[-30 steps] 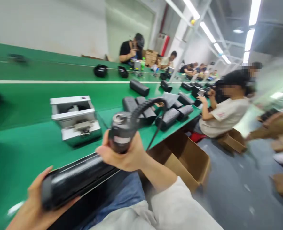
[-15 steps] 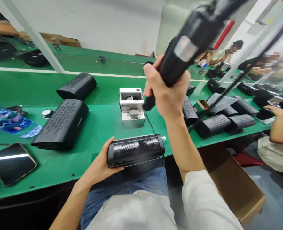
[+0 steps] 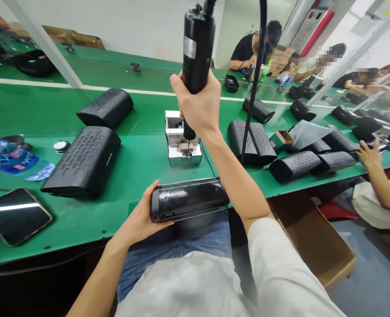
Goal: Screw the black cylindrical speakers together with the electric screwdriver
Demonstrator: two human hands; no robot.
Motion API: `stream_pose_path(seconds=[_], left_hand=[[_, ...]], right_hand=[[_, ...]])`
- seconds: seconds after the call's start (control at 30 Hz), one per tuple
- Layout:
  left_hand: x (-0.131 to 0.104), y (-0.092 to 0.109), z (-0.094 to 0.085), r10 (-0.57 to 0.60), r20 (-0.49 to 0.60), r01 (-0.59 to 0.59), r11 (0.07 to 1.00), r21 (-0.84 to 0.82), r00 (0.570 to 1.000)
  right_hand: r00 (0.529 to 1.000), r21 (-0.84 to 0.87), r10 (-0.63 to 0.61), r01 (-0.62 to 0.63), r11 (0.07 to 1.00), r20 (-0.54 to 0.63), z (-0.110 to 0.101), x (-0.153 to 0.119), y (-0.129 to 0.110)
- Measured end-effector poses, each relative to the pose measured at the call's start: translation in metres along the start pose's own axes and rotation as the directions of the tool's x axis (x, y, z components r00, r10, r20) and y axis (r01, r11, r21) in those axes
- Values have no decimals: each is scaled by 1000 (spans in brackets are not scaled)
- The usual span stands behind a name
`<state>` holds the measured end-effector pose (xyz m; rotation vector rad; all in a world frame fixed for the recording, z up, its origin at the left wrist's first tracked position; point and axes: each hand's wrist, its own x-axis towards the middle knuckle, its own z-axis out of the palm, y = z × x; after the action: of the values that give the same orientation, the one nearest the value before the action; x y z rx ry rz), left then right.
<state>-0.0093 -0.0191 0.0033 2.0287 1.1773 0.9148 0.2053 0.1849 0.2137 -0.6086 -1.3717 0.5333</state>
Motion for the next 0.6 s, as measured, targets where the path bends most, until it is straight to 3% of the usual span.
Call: stream_pose_path(seconds=[0.13, 0.23, 0.43, 0.6], left_hand=[[1, 4, -2, 6, 14, -6, 1000, 4, 1000], [2, 5, -2, 6, 18, -6, 1000, 12, 1000], [3, 1, -2, -25, 14, 24, 999, 34, 1000], [3, 1, -3, -89, 20, 87, 994, 69, 996]], right_hand=[[997, -19, 40, -38, 999, 64, -16, -10, -22], [994, -8, 63, -63, 998, 87, -39, -20, -63], [992, 81, 38, -28, 996, -121, -90, -52, -160], [977, 83, 92, -77, 994, -194, -116, -81, -198]])
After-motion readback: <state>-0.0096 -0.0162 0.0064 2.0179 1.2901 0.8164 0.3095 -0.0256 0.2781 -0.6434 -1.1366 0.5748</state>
